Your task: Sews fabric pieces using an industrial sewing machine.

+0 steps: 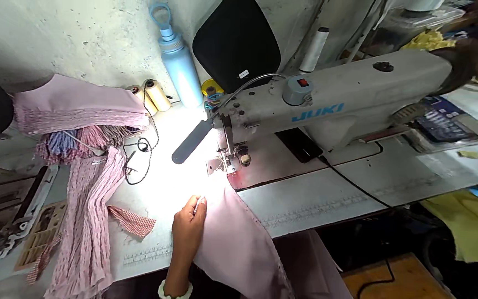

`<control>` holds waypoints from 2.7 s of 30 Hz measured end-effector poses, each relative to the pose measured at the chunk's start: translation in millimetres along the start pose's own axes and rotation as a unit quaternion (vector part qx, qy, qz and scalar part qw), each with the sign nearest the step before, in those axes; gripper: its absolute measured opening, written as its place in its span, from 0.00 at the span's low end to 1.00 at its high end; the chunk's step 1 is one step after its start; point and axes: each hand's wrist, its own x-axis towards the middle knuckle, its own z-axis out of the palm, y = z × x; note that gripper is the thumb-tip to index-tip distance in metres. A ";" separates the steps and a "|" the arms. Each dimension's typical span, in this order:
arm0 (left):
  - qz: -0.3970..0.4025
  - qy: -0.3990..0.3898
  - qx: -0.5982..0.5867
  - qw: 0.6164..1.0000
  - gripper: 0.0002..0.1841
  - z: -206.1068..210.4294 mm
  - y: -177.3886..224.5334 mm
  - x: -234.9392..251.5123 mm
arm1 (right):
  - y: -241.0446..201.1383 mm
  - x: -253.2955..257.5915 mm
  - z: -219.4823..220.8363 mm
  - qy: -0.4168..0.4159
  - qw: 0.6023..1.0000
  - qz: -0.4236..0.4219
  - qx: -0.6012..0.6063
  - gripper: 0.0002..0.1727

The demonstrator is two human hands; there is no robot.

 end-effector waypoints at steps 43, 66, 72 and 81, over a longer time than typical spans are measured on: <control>0.047 0.016 -0.318 0.947 0.10 -11.7 27.3 -92.6 | -253.2 -442.3 73.9 0.009 0.868 -0.332 0.369 0.10; 0.236 -0.022 -0.197 0.951 0.16 0.0 36.6 -103.8 | -234.5 -446.0 66.9 -0.318 0.802 -0.147 0.484 0.07; 0.242 0.014 -0.132 0.961 0.10 -7.9 33.6 -104.2 | -225.5 -430.1 59.9 -0.392 0.694 -0.026 0.603 0.08; 0.276 0.063 -0.069 0.957 0.09 2.7 32.7 -113.0 | -226.3 -425.6 60.0 -0.397 0.775 -0.071 0.487 0.17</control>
